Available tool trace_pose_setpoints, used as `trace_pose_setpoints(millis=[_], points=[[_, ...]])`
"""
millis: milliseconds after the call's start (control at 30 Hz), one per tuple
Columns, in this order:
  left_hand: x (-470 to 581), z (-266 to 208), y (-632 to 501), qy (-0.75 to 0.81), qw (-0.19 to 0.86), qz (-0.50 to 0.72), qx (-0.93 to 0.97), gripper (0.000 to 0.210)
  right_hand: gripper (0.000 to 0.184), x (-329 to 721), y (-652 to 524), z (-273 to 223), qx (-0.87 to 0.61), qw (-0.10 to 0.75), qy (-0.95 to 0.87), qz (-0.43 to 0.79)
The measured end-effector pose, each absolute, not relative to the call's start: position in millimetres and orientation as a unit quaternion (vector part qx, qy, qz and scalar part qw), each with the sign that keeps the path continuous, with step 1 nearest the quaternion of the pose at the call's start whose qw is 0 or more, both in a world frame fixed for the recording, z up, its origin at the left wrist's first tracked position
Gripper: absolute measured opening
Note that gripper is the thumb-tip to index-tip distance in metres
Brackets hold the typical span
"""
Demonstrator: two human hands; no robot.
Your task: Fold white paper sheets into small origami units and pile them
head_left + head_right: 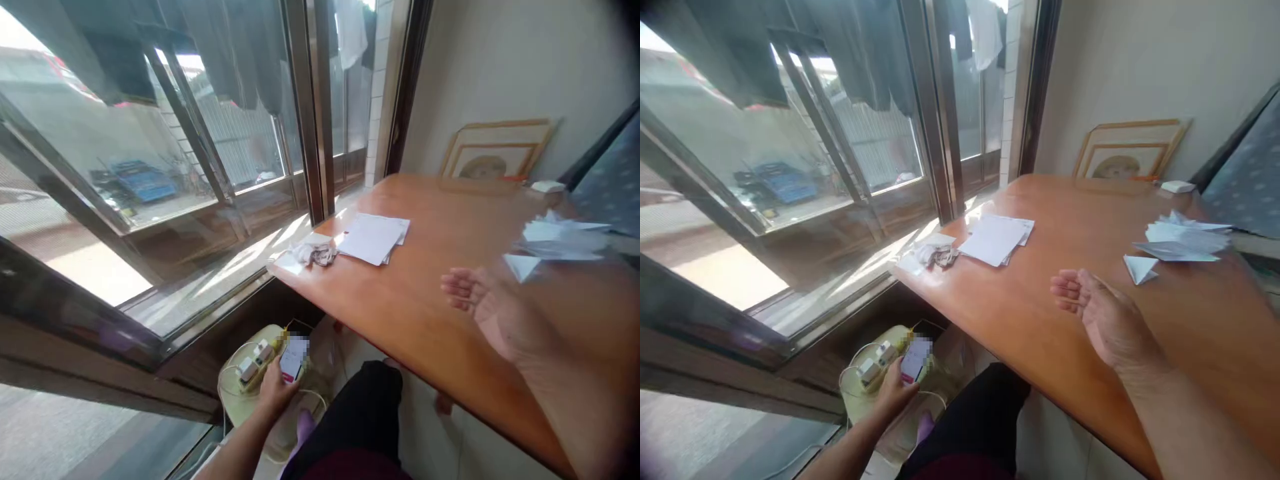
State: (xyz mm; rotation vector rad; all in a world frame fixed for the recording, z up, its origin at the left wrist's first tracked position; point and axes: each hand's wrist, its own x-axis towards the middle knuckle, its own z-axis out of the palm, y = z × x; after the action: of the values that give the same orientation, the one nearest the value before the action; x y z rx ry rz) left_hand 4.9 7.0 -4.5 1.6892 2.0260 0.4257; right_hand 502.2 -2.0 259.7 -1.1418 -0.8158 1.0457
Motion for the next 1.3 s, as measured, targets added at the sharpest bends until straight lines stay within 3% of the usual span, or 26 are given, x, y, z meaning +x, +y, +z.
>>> trace_pose_setpoints(millis=[467,1300], points=[[-1.8,-24.8,26.1,0.758,0.143,0.036,0.635,0.088,0.032,507.5,2.8,253.6,-0.547,0.649,-0.357,0.391],[-4.0,-31.3,20.2,0.78,0.136,0.018,0.61,0.092,0.028,508.8,2.6,248.7,-0.564,0.641,-0.373,0.364]])
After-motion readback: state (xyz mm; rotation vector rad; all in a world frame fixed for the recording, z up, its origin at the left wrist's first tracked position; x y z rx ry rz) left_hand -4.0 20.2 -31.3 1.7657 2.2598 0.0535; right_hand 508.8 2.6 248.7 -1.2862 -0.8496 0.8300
